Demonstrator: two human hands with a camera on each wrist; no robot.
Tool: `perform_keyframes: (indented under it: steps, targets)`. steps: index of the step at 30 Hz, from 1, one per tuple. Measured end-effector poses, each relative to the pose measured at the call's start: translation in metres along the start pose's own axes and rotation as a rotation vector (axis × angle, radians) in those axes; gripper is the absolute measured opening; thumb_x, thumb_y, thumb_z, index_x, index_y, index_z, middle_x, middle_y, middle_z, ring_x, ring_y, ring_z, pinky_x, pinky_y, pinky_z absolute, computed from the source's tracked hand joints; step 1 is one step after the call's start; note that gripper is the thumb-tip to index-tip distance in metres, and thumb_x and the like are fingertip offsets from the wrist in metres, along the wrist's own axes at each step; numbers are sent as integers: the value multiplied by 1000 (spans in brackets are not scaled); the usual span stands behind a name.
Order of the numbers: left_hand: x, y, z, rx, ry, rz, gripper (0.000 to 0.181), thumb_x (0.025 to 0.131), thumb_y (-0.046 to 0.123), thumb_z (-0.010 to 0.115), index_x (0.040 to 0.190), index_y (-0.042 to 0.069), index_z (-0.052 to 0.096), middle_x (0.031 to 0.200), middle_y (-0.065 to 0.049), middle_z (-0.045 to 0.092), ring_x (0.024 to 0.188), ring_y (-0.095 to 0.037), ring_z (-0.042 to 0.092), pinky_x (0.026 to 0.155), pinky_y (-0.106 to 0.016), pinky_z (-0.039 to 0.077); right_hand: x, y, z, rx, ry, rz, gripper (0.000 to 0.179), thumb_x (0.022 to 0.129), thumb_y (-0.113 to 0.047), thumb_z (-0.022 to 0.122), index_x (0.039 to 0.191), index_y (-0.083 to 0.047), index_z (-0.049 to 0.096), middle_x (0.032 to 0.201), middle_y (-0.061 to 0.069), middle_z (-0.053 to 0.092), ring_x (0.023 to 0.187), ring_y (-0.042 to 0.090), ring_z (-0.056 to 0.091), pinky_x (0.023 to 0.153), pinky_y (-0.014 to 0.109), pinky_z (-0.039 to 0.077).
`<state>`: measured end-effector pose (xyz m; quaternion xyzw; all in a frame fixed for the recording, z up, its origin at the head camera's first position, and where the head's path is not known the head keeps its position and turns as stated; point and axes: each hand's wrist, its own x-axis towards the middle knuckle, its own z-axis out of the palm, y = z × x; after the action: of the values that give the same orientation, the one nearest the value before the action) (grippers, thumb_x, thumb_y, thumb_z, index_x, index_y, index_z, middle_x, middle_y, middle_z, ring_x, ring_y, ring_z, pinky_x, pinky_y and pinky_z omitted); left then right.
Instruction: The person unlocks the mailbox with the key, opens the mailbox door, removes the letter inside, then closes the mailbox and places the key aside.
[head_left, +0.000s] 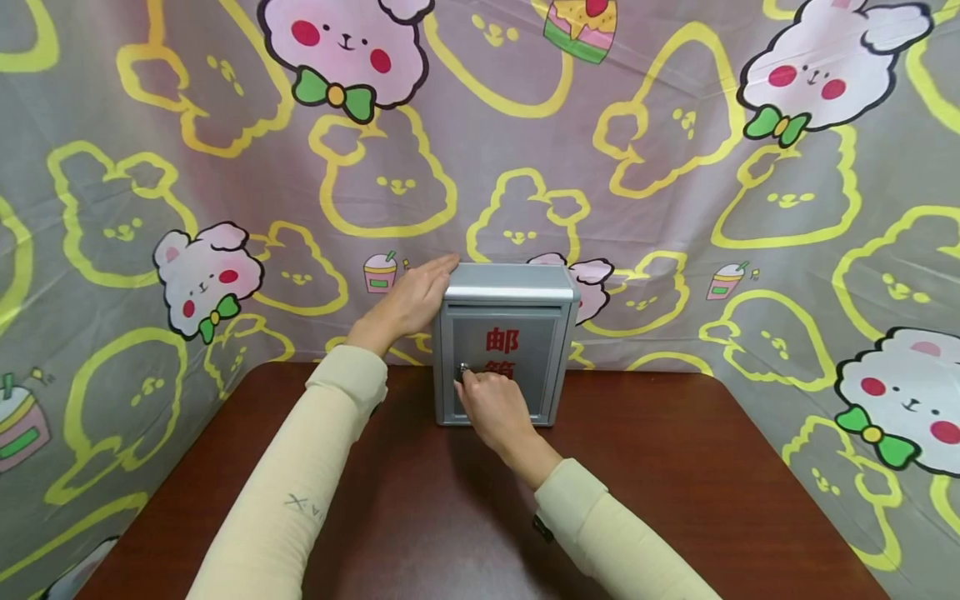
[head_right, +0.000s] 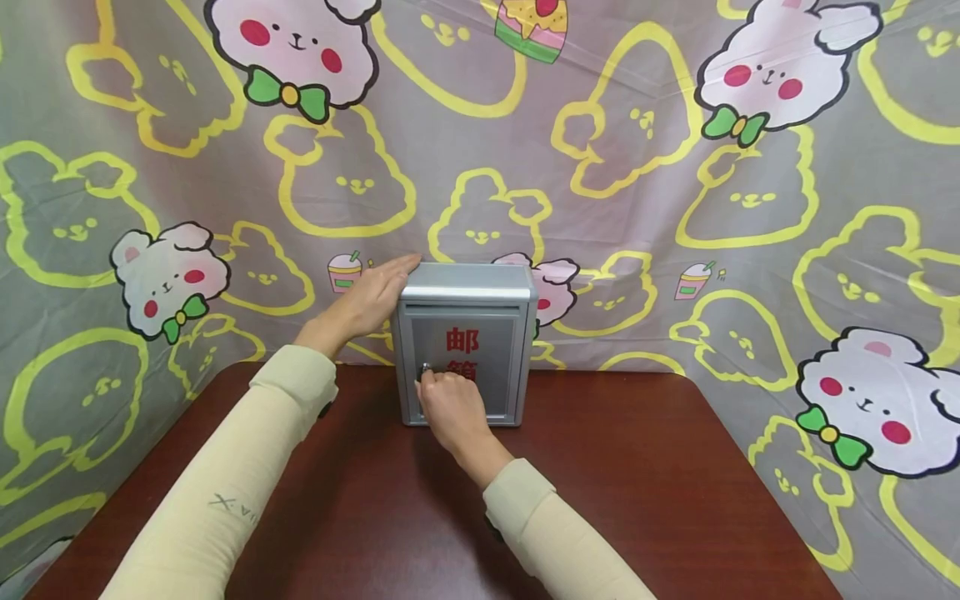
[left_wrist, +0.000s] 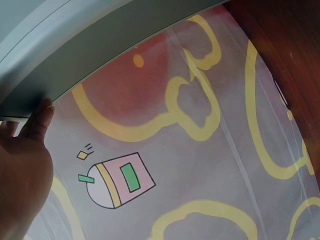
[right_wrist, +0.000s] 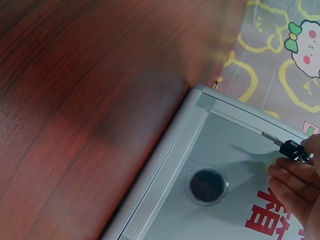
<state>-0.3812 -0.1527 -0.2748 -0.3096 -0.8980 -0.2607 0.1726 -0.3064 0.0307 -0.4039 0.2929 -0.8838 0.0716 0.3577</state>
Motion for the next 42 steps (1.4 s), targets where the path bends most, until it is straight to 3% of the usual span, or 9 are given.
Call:
perform_keyframes:
  steps: [12, 27, 42]
  targets:
    - [2, 0, 1, -52, 6, -5, 57, 112, 31, 20, 157, 3, 39, 164, -10, 36, 153, -23, 29, 126, -35, 20, 1, 1, -1, 9, 8, 5, 26, 97, -22, 71, 78, -6, 62, 66, 5, 67, 59, 23, 66, 50, 38, 56]
    - [4, -2, -3, -70, -31, -15, 55, 111, 29, 23, 158, 4, 38, 165, -10, 34, 154, -23, 27, 127, -37, 19, 2, 2, -1, -19, 8, -5, 26, 99, -22, 68, 80, -6, 63, 68, 7, 68, 61, 25, 68, 51, 40, 57]
    - [-1, -6, -7, -91, -52, 10, 54, 111, 28, 25, 158, 3, 37, 165, -10, 33, 154, -23, 26, 127, -37, 18, -1, 2, 2, 33, 26, 11, 26, 100, -18, 68, 78, -5, 62, 67, 7, 68, 60, 26, 68, 51, 42, 57]
